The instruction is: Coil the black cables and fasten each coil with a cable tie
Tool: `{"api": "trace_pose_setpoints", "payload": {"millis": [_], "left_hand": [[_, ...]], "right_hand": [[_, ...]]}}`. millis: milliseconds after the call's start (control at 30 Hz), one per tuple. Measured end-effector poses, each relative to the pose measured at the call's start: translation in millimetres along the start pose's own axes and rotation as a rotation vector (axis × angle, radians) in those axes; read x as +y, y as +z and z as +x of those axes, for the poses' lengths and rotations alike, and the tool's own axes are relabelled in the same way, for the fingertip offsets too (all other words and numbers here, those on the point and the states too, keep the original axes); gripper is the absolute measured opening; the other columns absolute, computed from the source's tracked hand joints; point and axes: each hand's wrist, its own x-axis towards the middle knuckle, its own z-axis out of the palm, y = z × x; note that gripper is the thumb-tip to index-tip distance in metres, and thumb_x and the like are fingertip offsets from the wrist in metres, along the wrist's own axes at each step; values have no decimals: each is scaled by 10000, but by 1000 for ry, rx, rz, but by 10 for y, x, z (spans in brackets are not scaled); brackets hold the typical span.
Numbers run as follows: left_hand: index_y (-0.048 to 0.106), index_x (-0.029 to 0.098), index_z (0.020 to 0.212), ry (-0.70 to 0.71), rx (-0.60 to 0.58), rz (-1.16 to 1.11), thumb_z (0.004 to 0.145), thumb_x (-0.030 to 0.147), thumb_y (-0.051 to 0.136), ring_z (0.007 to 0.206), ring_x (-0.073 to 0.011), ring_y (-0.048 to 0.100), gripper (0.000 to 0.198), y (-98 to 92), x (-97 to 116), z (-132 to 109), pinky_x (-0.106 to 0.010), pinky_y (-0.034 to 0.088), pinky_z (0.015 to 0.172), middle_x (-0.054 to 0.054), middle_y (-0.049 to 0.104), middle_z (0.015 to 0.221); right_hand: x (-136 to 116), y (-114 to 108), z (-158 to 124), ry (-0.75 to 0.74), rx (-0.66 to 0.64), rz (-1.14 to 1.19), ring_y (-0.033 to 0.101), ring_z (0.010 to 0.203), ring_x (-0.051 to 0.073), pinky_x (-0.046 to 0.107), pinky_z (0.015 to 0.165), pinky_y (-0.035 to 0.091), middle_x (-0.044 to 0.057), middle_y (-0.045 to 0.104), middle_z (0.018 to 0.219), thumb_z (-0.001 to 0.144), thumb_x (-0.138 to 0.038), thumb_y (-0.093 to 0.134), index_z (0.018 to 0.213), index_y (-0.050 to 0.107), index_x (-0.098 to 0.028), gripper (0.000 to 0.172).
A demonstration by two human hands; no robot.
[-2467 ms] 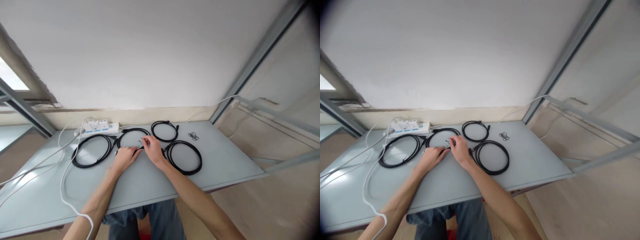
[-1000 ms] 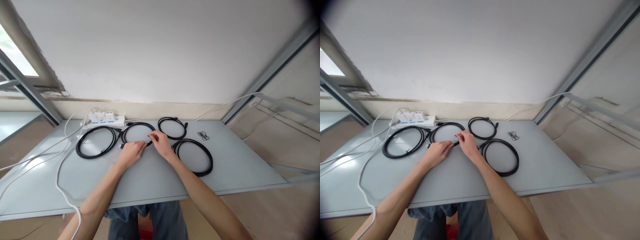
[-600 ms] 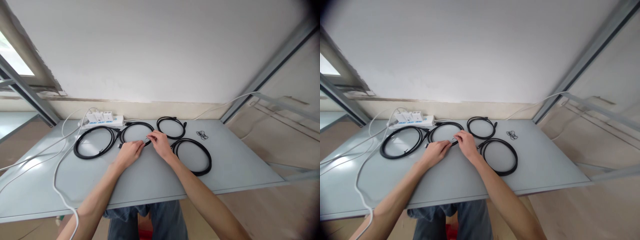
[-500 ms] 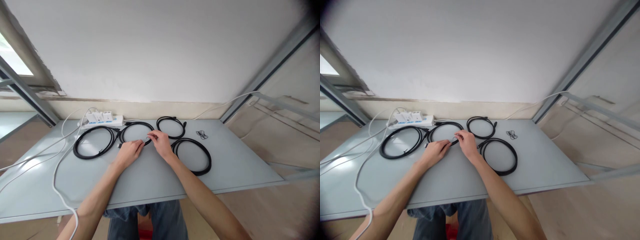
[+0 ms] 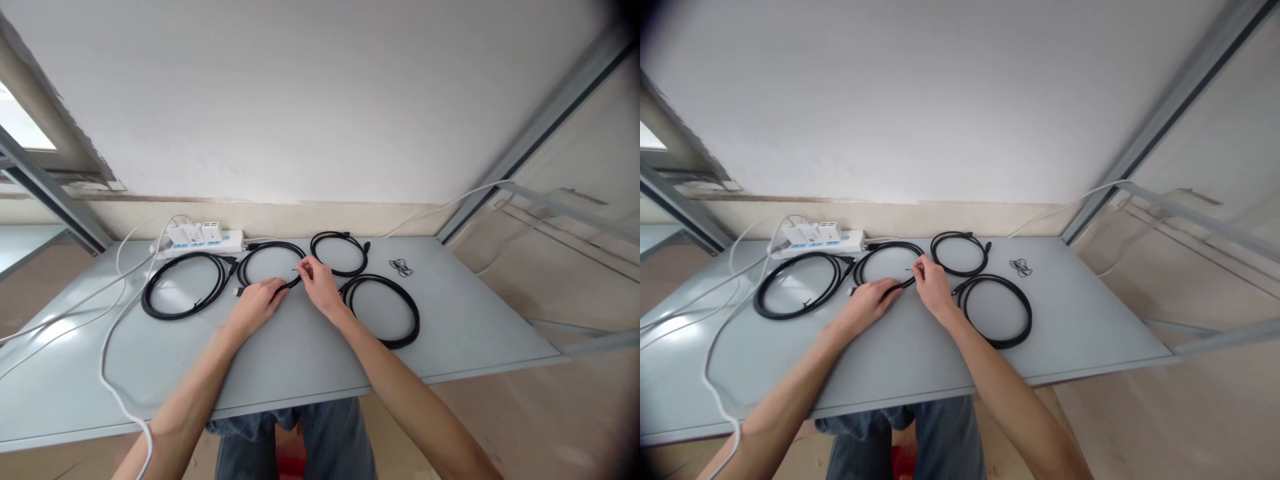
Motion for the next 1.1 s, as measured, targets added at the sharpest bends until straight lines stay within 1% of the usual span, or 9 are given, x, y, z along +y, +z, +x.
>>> {"api": "trace_pose_setpoints", "payload": {"millis": [167, 400, 500, 667, 767, 833, 933, 1000, 1100], "left_hand": [[663, 223, 1084, 15, 1, -21, 1075, 362, 319, 945, -226, 688, 371, 18, -20, 11, -305, 480, 838, -69, 729, 995], [666, 209, 1013, 22, 38, -59, 1071, 346, 347, 880, -215, 669, 352, 18, -19, 21, -300, 466, 806, -67, 709, 937], [670, 207, 1021, 12, 61, -66, 1066, 347, 358, 884, -213, 665, 345, 9, -17, 20, -302, 470, 803, -69, 709, 955], [662, 213, 1131, -7, 70, -63, 1064, 349, 352, 930, -220, 672, 345, 4, -17, 19, -304, 481, 825, -77, 712, 1012], [659, 212, 1148, 10, 54, -75, 1065, 338, 348, 955, -223, 677, 346, 9, -16, 21, -307, 485, 845, -79, 716, 1036], [660, 214, 1131, 24, 35, -81, 1063, 329, 357, 966, -223, 680, 331, 15, -18, 23, -307, 484, 852, -75, 719, 1046], [649, 218, 1117, 25, 24, -78, 1062, 327, 363, 972, -225, 682, 311, 25, -21, 20, -305, 479, 842, -68, 721, 1058], [637, 220, 1113, 13, 27, -70, 1062, 340, 370, 958, -227, 683, 297, 24, -18, 14, -307, 476, 825, -64, 721, 1050], [613, 220, 1102, -19, 20, -59, 1049, 372, 415, 929, -237, 684, 255, 13, -6, 5, -314, 475, 787, -62, 718, 1022]], "right_hand": [[22, 28, 7, -75, -88, -62, 561, 666, 167, 284, 640, 455, 19, 638, 777, 949, -221, 573, 851, 643, -210, 122], [38, 40, -5, -168, -97, -85, 585, 761, 173, 311, 753, 493, 36, 595, 853, 1007, -257, 556, 828, 695, -194, 235], [15, 23, -11, -184, -111, -63, 599, 812, 184, 330, 804, 516, 51, 574, 893, 1040, -258, 478, 913, 730, -196, 289], [-19, -5, -18, -214, -159, -44, 609, 895, 191, 344, 853, 533, 74, 575, 990, 1023, -132, 373, 1128, 728, -216, 380], [-12, 6, -16, -181, -99, -23, 621, 885, 189, 345, 858, 532, 64, 616, 994, 1002, -141, 448, 1175, 692, -225, 311], [0, 18, -9, -144, -52, 9, 630, 854, 186, 333, 835, 533, 50, 650, 959, 975, -155, 529, 1117, 687, -219, 221], [16, 24, 9, -122, -37, 46, 639, 802, 178, 314, 787, 528, 39, 678, 897, 944, -162, 597, 938, 696, -203, 107], [19, 18, 21, -121, -40, 41, 639, 782, 177, 313, 771, 522, 36, 682, 868, 946, -180, 610, 866, 703, -201, 125], [18, 8, 29, -113, -42, 36, 634, 773, 177, 317, 762, 515, 30, 680, 844, 949, -216, 629, 843, 720, -207, 140]]}}
